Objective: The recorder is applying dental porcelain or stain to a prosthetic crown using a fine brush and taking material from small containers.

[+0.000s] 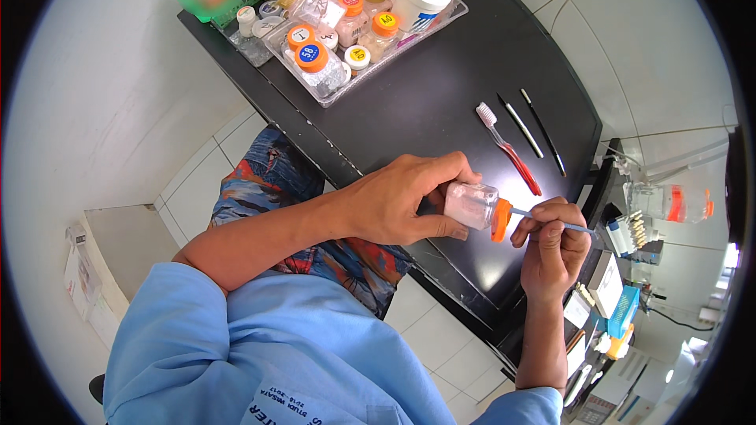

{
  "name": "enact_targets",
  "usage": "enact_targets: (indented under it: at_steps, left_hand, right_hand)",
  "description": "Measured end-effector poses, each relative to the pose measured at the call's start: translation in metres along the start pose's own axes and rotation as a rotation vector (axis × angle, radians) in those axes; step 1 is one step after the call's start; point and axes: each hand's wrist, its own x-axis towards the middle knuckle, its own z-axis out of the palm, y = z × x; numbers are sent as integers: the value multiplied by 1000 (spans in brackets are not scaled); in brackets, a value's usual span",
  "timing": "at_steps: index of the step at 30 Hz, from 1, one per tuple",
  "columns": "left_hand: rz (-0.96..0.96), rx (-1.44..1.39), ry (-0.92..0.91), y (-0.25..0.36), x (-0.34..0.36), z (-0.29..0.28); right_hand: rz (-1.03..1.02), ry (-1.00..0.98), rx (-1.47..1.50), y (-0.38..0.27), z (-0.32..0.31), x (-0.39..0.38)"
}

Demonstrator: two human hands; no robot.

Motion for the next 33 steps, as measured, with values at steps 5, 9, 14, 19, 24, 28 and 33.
enact_targets:
  at_steps: [5, 9, 14, 19, 24, 28, 33]
  left_hand:
    - [-16, 2, 7, 1, 0, -1]
    - [-57, -31, 13, 0, 0, 0]
    - [-29, -9, 15, -1, 0, 0]
    - [-45, -15, 12, 0, 1, -1]
    - [2, -8, 30, -2, 2, 1]
    - [-35, -27, -4, 0, 1, 0]
    - [20, -36, 35, -3, 1, 2]
  right_hand:
    - [-2, -29, -36, 0, 0, -1]
    - [-38, 30, -9, 1, 0, 0]
    - [8, -17, -48, -1, 0, -1]
    - [0, 17, -58, -2, 2, -1]
    - [2, 0, -67, -3, 2, -1]
    - [1, -6, -54, -3, 0, -1]
    - [37, 3, 21, 1, -2, -1]
